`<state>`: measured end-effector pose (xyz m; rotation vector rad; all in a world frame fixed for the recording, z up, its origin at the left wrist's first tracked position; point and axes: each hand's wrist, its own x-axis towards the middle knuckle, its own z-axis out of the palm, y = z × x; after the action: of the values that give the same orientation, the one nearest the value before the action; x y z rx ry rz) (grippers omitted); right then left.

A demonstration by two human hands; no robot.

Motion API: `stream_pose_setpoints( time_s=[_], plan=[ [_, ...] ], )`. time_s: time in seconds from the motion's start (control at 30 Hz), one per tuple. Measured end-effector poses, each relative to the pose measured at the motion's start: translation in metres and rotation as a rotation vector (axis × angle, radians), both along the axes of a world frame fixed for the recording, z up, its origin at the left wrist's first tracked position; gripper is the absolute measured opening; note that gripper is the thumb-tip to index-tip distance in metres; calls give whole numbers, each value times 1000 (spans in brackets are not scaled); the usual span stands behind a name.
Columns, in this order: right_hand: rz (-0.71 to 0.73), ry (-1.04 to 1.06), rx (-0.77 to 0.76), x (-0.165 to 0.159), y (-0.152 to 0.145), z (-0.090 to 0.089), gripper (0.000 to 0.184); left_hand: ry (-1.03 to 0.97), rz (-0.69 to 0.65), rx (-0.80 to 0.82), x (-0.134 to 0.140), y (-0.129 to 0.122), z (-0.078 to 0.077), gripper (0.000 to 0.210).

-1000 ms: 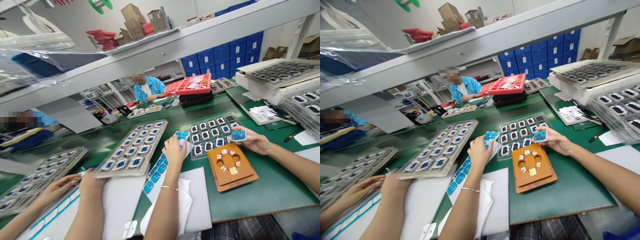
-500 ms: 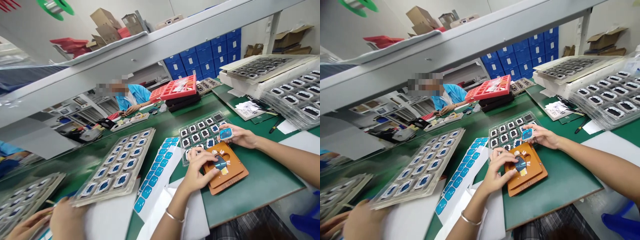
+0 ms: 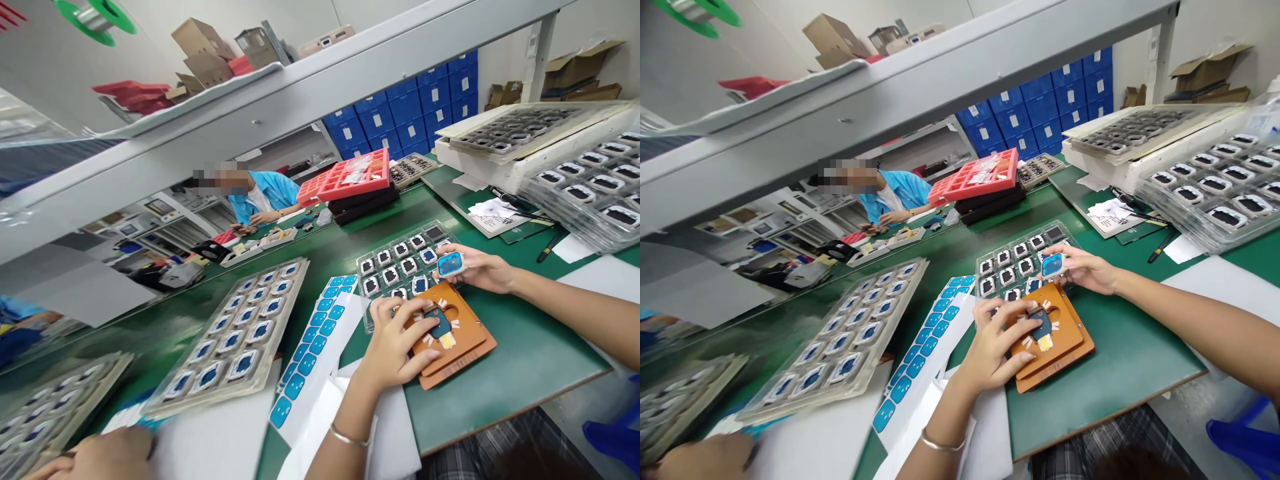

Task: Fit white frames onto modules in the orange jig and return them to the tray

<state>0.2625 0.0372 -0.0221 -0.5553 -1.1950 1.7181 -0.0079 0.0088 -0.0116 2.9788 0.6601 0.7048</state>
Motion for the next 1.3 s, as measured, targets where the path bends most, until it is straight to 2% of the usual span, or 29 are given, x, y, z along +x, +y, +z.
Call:
stream_pose_setpoints(
  time_s=[0.07, 0.23, 0.37, 0.47, 0.6, 0.7, 0.8, 0.9, 1.0, 1.13, 1.3],
  plan=[
    [-82, -65, 46, 1, 3, -1, 51, 15, -37, -17, 1, -1, 2, 45],
    [-499, -423, 229, 9, 19, -12, 49, -9, -96, -16, 2, -2, 6, 51],
    [-636, -685, 319, 18, 28, -20, 52, -29, -111, -45, 1, -3, 5, 51],
    [-692, -939, 421, 20, 36, -14, 47, -44, -109, -92, 2, -3, 3, 49],
    [-703, -1267, 538, 19, 69, 5, 44, -36, -77, -155, 2, -2, 0, 44],
    [-640, -1465, 574, 15, 102, 16, 37, -47, -71, -192, 2, -2, 0, 43],
    [-528, -1610, 579, 8, 126, 20, 28, -54, -76, -193, 1, -2, 2, 39],
    [-483, -1698, 601, -4, 134, 20, 28, -46, -71, -179, 1, -2, 4, 36],
    [-421, -1722, 640, -19, 134, 16, 33, -58, -77, -183, 0, -2, 5, 35],
    [-311, -1657, 621, -34, 131, 5, 28, -83, -83, -203, 1, -3, 4, 38],
    [-349, -1433, 513, -40, 135, -4, 25, -81, -65, -213, 1, -4, 2, 39]
  ],
)
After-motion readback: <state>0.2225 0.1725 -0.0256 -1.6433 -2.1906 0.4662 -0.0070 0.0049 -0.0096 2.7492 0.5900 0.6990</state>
